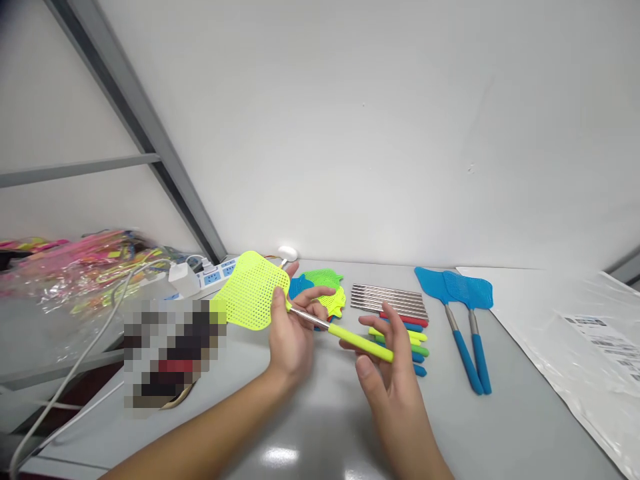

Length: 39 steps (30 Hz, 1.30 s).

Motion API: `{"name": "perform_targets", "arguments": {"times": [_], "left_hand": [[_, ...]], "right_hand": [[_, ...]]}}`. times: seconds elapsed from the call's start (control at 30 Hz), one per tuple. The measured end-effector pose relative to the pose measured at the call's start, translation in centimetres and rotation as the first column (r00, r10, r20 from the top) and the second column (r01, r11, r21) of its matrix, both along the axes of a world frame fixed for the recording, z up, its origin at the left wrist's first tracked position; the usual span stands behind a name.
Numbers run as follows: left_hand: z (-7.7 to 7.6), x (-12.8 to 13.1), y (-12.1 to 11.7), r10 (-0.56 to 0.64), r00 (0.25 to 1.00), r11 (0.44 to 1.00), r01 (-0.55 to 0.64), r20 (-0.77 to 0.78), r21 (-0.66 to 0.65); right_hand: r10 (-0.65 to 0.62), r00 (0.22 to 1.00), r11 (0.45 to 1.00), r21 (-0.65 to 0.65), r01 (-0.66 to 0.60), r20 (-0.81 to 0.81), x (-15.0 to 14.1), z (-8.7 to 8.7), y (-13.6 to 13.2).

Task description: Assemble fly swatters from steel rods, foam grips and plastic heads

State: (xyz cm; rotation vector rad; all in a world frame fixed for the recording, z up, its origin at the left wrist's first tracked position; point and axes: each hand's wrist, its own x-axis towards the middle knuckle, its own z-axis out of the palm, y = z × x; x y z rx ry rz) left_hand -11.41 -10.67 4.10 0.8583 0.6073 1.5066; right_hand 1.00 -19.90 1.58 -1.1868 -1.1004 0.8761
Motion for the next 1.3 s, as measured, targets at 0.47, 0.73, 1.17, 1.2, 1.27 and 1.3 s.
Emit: {"name": "perform_targets", "arguments": {"times": [0.47, 0.73, 1.17, 1.2, 1.27, 1.3], "left_hand": [[0.6, -1.3, 1.1, -0.029, 0.999, 0.991, 0.033, -0.030, 0.127], [1.1, -2.2, 2.0, -0.123, 0.985, 0.964, 0.147, -0.117, 0.224], [-1.3, -2.1, 2.4, 0.155, 0.277, 0.680, 0.666, -0.948, 0.306], [-1.3, -2.1, 2.6, 0.176, 0.272, 0.685, 0.656, -0.946, 0.317], [-1.4, -2.2, 3.1, 0.207, 0.275, 0.699, 0.629, -0.939, 0.339], [-1.5, -2.3, 3.4, 0.218, 0.281, 0.707, 0.615, -0.935, 0.350]], "right_hand": [[-0.018, 0.985, 0.994, -0.099, 0.035, 0.173, -1.5, -1.1, -0.1], [-0.048, 0.828, 0.999, 0.024, 0.041, 0.559, -1.7, -0.8, -1.0], [-0.292, 0.420, 0.703, -0.105, 0.704, 0.860, 12.4, -1.1, -4.1], [-0.272, 0.412, 0.690, -0.122, 0.714, 0.870, 13.3, -1.3, -4.3], [-0.275, 0.411, 0.666, -0.136, 0.733, 0.869, 14.4, -1.8, -4.6], [-0.289, 0.414, 0.657, -0.136, 0.742, 0.863, 14.7, -2.0, -4.6]]}}
